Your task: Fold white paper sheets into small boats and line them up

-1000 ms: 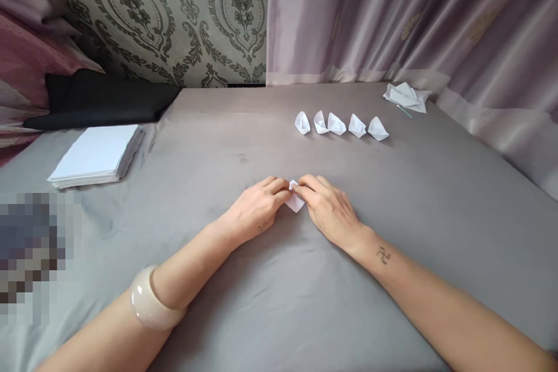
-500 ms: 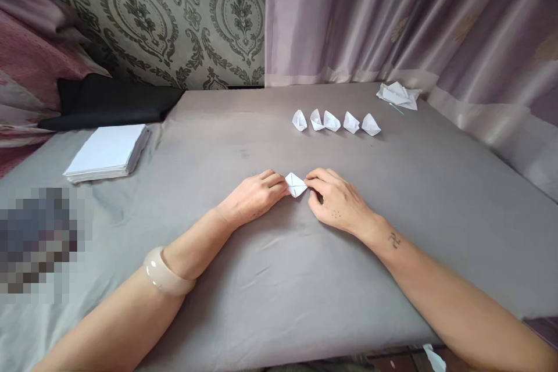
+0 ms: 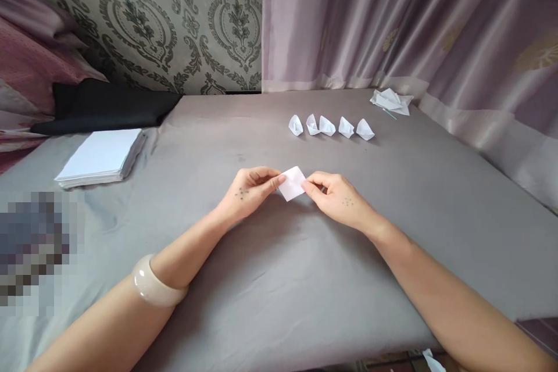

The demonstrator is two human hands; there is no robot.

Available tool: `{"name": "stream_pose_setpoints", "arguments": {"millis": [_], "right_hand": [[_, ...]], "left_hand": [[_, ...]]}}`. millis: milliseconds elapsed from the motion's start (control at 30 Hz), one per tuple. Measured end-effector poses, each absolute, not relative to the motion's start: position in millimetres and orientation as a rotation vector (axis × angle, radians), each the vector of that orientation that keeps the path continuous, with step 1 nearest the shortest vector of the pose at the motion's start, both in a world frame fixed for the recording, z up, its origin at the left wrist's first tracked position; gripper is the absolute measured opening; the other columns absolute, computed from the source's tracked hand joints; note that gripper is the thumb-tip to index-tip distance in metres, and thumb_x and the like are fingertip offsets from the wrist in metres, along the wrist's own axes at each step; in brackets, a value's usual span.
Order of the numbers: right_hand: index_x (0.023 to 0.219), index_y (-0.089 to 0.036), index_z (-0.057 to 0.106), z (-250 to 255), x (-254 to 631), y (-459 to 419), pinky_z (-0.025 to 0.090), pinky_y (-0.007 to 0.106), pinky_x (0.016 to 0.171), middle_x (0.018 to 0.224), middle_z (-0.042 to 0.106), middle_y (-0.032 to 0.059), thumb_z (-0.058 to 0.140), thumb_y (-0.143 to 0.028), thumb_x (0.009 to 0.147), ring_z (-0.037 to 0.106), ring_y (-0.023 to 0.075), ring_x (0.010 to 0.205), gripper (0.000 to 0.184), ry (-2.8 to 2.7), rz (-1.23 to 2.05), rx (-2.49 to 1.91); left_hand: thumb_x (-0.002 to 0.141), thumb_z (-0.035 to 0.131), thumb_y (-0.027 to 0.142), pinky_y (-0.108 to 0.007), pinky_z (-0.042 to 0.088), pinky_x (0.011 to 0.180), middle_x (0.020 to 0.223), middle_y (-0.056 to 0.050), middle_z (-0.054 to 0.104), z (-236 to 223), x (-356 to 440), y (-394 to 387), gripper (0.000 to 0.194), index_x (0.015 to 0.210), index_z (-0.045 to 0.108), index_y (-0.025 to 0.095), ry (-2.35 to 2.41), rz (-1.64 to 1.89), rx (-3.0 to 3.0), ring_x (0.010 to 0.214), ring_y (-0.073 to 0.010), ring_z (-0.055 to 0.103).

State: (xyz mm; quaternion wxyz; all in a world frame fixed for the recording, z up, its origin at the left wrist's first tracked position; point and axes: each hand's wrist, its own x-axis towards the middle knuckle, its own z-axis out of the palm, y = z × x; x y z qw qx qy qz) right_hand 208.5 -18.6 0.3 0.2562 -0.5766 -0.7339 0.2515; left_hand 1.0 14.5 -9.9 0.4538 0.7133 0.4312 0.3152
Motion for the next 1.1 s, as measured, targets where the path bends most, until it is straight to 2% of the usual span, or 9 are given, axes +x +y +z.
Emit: {"name": "stream_pose_setpoints", "arguments": {"millis": [67,200,300,467,567,800,933,1100], "right_hand": [[0.071,-0.021,0.064,-2.4,209.9,-15.1,0.038,0.025,0.053,0.071,0.060,-0.0007,0.045,-0.040,0.091,0.050,0.0114,0.058,0.034,-1.966,0.805,-1.597],[0.062,-0.020,0.063,-15.7,207.9,-8.1,0.043,0.027,0.063,0.086,0.063,0.0021,0.052,-0.036,0.087,0.056,0.0128,0.069,0.032,-1.983,0.683,-1.614],[0.067,-0.022,0.065,-19.5,204.3,-6.3,0.043,0.028,0.064,0.087,0.062,0.0018,0.057,-0.033,0.084,0.057,0.0132,0.071,0.022,-1.969,0.620,-1.625],[0.079,-0.024,0.067,-16.2,202.7,-4.0,0.041,0.026,0.063,0.086,0.063,-0.0006,0.059,-0.027,0.081,0.055,0.0129,0.071,0.008,-1.974,0.700,-1.626],[0.082,-0.024,0.067,-18.1,204.8,-2.7,0.040,0.026,0.063,0.084,0.063,-0.0013,0.057,-0.025,0.084,0.055,0.0122,0.069,0.010,-2.005,0.739,-1.561],[0.095,-0.024,0.068,-27.0,210.7,-6.0,0.043,0.026,0.071,0.097,0.064,0.0018,0.048,-0.021,0.092,0.058,0.0126,0.079,0.020,-2.185,0.606,-1.294],[0.100,-0.023,0.068,-24.3,210.7,-11.0,0.042,0.026,0.069,0.099,0.062,0.0036,0.043,-0.021,0.095,0.057,0.0132,0.079,0.025,-2.303,0.457,-1.310],[0.098,-0.021,0.068,-23.6,209.1,-14.4,0.038,0.025,0.063,0.093,0.059,0.0046,0.042,-0.016,0.096,0.053,0.0138,0.079,0.027,-2.443,0.238,-1.308]], "left_hand": [[0.087,0.052,0.050,-0.023,0.044,0.058,0.075,-0.002,0.065,-10.1,1.9,16.0,0.039,0.090,0.070,0.016,1.101,0.675,1.685,0.065,-0.0130,0.055],[0.087,0.051,0.045,-0.024,0.041,0.056,0.074,-0.002,0.061,-16.0,3.7,22.1,0.033,0.082,0.071,0.019,1.239,0.595,1.959,0.062,-0.0125,0.050],[0.086,0.052,0.038,-0.027,0.042,0.059,0.081,-0.003,0.060,-18.8,5.4,24.5,0.027,0.077,0.070,0.020,1.299,0.592,2.117,0.064,-0.0135,0.052],[0.084,0.055,0.030,-0.027,0.043,0.062,0.082,-0.002,0.059,-19.0,4.2,27.9,0.017,0.080,0.069,0.021,1.308,0.534,2.110,0.068,-0.0142,0.054],[0.085,0.053,0.027,-0.027,0.044,0.066,0.084,-0.002,0.061,-19.4,-0.8,32.3,0.016,0.083,0.068,0.021,1.218,0.530,2.160,0.070,-0.0140,0.056],[0.091,0.045,0.021,-0.028,0.047,0.076,0.092,-0.005,0.065,-21.3,-13.3,37.4,0.021,0.091,0.066,0.020,0.980,0.527,2.367,0.084,-0.0166,0.060],[0.094,0.040,0.019,-0.030,0.047,0.082,0.097,-0.008,0.065,-26.6,-17.9,38.0,0.025,0.096,0.065,0.018,0.809,0.568,2.580,0.092,-0.0187,0.058],[0.097,0.034,0.019,-0.030,0.048,0.079,0.100,-0.010,0.063,-26.1,-21.1,36.1,0.029,0.103,0.063,0.015,0.711,0.494,2.773,0.091,-0.0191,0.055]]}}
